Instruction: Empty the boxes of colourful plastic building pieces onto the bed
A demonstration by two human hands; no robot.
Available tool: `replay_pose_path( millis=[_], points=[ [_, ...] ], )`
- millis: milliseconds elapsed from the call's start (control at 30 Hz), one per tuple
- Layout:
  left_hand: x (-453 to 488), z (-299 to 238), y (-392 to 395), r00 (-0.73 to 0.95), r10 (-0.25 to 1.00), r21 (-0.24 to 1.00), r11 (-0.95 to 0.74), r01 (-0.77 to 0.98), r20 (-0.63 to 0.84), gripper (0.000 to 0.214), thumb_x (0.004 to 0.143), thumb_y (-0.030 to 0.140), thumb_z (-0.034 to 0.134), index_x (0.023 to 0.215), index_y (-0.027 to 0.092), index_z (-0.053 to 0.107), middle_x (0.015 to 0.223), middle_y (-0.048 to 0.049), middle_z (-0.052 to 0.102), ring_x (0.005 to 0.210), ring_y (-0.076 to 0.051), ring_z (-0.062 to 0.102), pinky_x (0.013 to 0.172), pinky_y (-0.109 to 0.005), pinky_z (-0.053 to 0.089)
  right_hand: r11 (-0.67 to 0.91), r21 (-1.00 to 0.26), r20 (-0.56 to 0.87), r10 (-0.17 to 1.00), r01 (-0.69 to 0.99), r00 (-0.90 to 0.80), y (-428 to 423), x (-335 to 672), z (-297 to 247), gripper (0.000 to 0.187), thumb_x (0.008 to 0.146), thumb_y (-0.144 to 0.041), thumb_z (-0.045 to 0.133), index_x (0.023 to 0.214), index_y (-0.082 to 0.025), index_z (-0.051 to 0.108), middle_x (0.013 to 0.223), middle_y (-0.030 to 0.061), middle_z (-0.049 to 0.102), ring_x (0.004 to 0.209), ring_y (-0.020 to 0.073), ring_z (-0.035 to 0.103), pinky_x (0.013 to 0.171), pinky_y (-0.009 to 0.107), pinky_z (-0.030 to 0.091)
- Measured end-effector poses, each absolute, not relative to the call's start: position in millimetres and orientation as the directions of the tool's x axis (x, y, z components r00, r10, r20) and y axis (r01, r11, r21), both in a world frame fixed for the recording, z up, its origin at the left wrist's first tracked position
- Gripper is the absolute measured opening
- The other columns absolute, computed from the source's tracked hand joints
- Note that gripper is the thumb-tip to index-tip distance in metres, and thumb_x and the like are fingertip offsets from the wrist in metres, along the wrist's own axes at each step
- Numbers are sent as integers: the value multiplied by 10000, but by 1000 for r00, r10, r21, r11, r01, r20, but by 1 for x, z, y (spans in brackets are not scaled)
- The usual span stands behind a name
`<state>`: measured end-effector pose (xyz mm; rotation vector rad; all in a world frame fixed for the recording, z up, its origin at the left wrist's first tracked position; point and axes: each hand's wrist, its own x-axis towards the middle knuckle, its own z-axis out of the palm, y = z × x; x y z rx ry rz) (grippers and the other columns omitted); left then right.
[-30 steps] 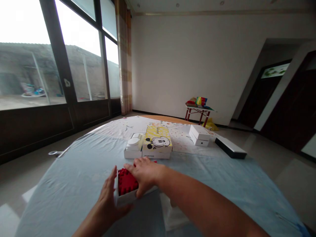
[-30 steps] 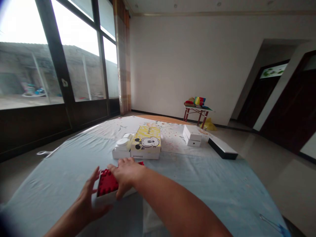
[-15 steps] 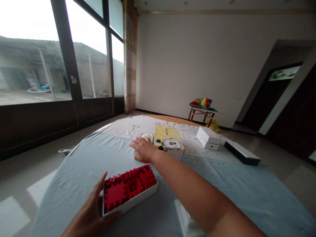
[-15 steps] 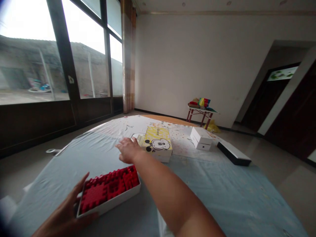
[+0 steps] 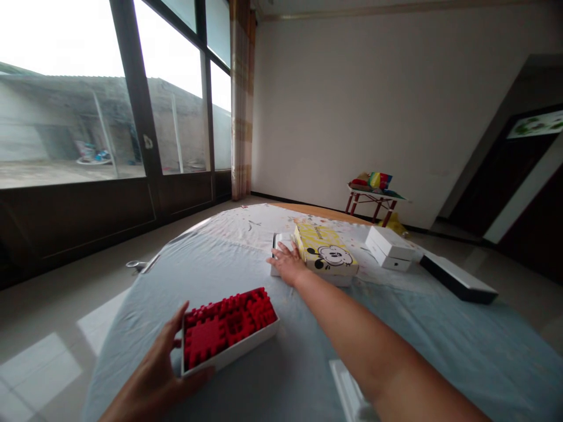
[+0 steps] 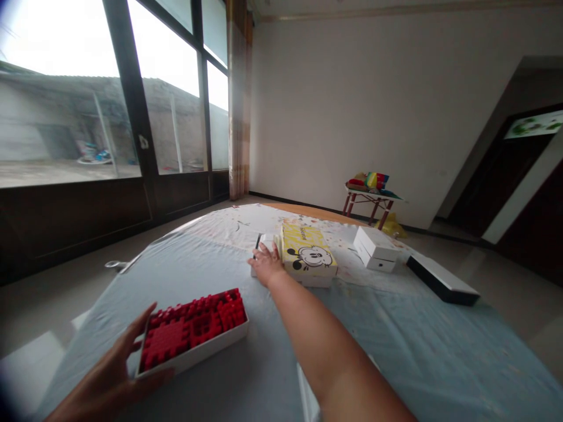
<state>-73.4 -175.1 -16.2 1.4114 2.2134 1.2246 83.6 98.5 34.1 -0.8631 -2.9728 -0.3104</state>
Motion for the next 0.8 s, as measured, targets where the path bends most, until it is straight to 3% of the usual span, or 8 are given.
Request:
replay_pose_path(
  millis=[133, 233, 467, 633, 800],
  points=[
    [-76, -11, -172, -506, 807, 714, 158, 682, 305, 919, 630, 515, 619, 1380, 239, 164, 1270, -121, 457, 1014, -284, 563, 809, -396, 500, 845, 142, 147, 497, 516, -855, 90, 94, 39, 539, 802, -217, 483, 1320, -283, 349, 1462, 58, 207, 1350, 249, 56, 1042, 529, 30],
    [-87, -4, -166, -485, 789, 632, 164, 758, 378, 954, 604, 504, 644, 1377, 222, 160, 1229, -125, 466, 952, -277, 581, 773, -406, 512, 875, 110, 246, 435, 471, -866, 75, 108, 44, 604, 773, -279, 544, 1335, -242, 326, 1453, 98, 217, 1345, 257, 69, 1048, 512, 29],
    [-99, 13, -151, -285, 672, 237, 165, 957, 684, 924, 625, 400, 648, 1380, 180, 163, 1192, -139, 442, 1087, -331, 476, 894, -480, 434, 907, 22, 350, 387, 420, -853, 48, 153, 44, 544, 792, -330, 537, 1302, -212, 391, 1407, 122, 312, 1322, 265, 166, 1052, 485, 76],
    [-70, 11, -148, -42, 663, -31, 98, 995, 748, 884, 708, 245, 607, 1413, 170, 79, 1256, -176, 411, 1175, -348, 396, 968, -489, 361, 887, -62, 371, 447, 458, -814, 41, 180, 37, 499, 801, -337, 520, 1277, -221, 429, 1388, 110, 345, 1311, 258, 202, 1052, 477, 103],
    [-40, 8, -149, 217, 726, -242, -73, 968, 652, 770, 785, 116, 494, 1419, 221, 69, 1311, -146, 433, 1249, -310, 344, 974, -442, 359, 869, -117, 408, 484, 481, -774, 35, 207, 34, 462, 811, -343, 499, 1255, -226, 451, 1379, 93, 361, 1310, 242, 210, 1052, 467, 129]
  ],
)
